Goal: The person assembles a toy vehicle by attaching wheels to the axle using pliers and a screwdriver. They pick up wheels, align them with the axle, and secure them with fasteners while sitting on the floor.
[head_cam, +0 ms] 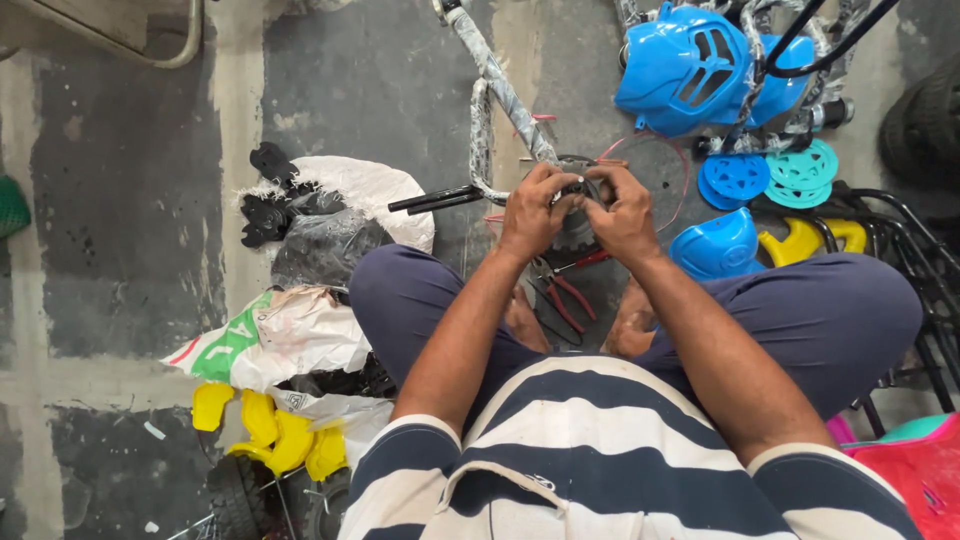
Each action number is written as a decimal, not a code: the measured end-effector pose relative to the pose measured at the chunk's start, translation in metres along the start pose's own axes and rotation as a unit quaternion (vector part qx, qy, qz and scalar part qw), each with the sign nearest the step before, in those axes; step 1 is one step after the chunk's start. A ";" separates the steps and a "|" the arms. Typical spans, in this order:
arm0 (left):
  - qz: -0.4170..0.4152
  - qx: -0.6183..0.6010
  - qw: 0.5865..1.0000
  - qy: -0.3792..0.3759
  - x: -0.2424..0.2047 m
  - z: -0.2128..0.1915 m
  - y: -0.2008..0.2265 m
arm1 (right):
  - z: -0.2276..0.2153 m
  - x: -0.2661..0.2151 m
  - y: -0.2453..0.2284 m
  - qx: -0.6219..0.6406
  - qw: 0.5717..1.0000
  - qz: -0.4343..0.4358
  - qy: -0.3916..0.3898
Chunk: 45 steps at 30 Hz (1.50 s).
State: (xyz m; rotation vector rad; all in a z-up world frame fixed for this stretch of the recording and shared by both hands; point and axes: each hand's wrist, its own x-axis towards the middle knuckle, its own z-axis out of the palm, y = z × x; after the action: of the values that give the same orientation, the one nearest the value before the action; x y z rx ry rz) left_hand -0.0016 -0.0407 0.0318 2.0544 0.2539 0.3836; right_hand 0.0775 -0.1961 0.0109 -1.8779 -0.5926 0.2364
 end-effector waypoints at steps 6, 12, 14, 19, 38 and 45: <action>0.000 0.014 1.000 0.009 -0.003 0.003 -0.011 | -0.025 0.006 -0.031 0.034 0.998 -0.031 -0.041; -0.019 0.018 1.000 -0.004 -0.007 0.005 -0.016 | -0.016 0.016 -0.047 -0.060 0.994 -0.075 -0.054; -0.103 -0.032 0.994 -0.016 -0.012 0.008 -0.020 | -0.013 0.018 -0.045 -0.059 0.993 -0.085 -0.052; -0.207 -0.588 0.780 0.048 -0.025 0.003 -0.032 | -0.011 0.016 -0.037 -0.073 0.988 -0.123 -0.053; -0.053 -0.618 0.778 -0.095 -0.045 -0.069 0.046 | -0.009 0.009 -0.024 -0.038 0.995 -0.071 -0.063; -0.024 -0.703 0.701 -0.118 -0.047 -0.078 0.057 | -0.010 0.009 -0.023 -0.046 0.994 -0.084 -0.060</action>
State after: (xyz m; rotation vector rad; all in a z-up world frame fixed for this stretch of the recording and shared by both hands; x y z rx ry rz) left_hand -0.0733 -0.0210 0.1097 0.5327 -0.1546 0.1480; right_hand 0.0827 -0.1930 0.0367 -1.9000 -0.8510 0.2153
